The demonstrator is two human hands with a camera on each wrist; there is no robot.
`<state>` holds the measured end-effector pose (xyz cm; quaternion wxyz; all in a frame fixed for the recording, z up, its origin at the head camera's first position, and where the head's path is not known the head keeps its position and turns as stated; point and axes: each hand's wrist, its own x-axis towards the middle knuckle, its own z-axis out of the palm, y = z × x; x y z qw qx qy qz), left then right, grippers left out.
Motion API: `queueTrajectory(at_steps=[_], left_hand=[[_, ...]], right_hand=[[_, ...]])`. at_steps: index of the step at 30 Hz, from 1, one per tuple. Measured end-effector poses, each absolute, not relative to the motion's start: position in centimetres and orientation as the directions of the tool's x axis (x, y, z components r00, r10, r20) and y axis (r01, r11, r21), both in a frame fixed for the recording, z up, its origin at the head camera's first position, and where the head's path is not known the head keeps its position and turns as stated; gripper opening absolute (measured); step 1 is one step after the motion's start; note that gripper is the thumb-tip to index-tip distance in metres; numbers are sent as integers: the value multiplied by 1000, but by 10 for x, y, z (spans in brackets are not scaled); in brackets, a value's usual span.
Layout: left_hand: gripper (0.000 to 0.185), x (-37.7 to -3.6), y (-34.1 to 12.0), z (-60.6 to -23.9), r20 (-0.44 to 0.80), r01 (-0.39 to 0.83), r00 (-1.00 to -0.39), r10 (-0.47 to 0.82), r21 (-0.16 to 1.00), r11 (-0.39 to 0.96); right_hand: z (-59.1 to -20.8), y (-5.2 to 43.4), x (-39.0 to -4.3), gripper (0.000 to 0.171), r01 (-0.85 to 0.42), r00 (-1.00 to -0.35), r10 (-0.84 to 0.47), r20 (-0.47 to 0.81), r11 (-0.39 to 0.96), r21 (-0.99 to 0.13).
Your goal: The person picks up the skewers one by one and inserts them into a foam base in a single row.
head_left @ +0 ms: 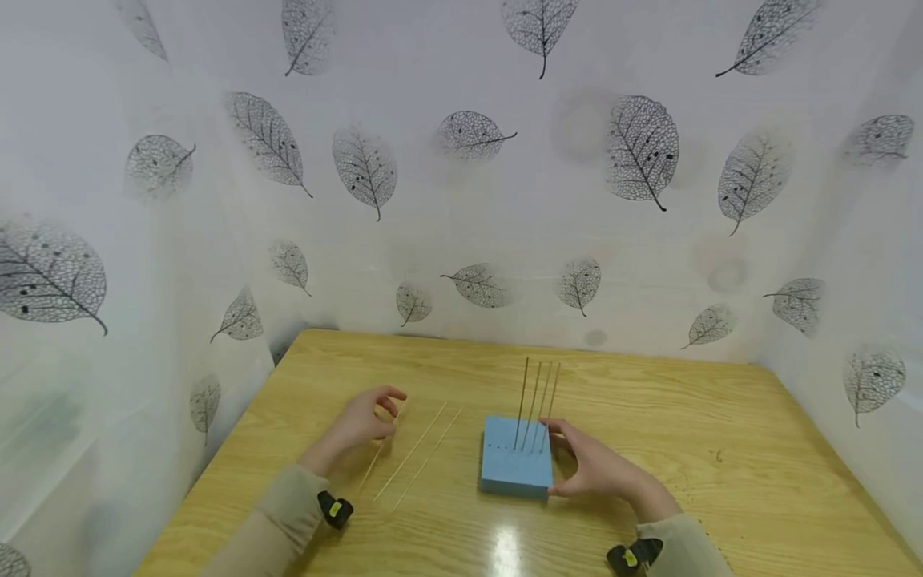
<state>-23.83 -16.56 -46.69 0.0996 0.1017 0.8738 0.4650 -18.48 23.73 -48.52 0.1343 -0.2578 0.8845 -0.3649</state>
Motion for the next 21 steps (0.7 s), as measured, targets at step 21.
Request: queueTrajectory(at_steps=[21], left_hand=[[39, -213, -133, -424, 171, 242, -960, 221, 904, 352]], right_hand=[[-484, 235, -183, 103, -383, -831, -556, -12, 588, -712]])
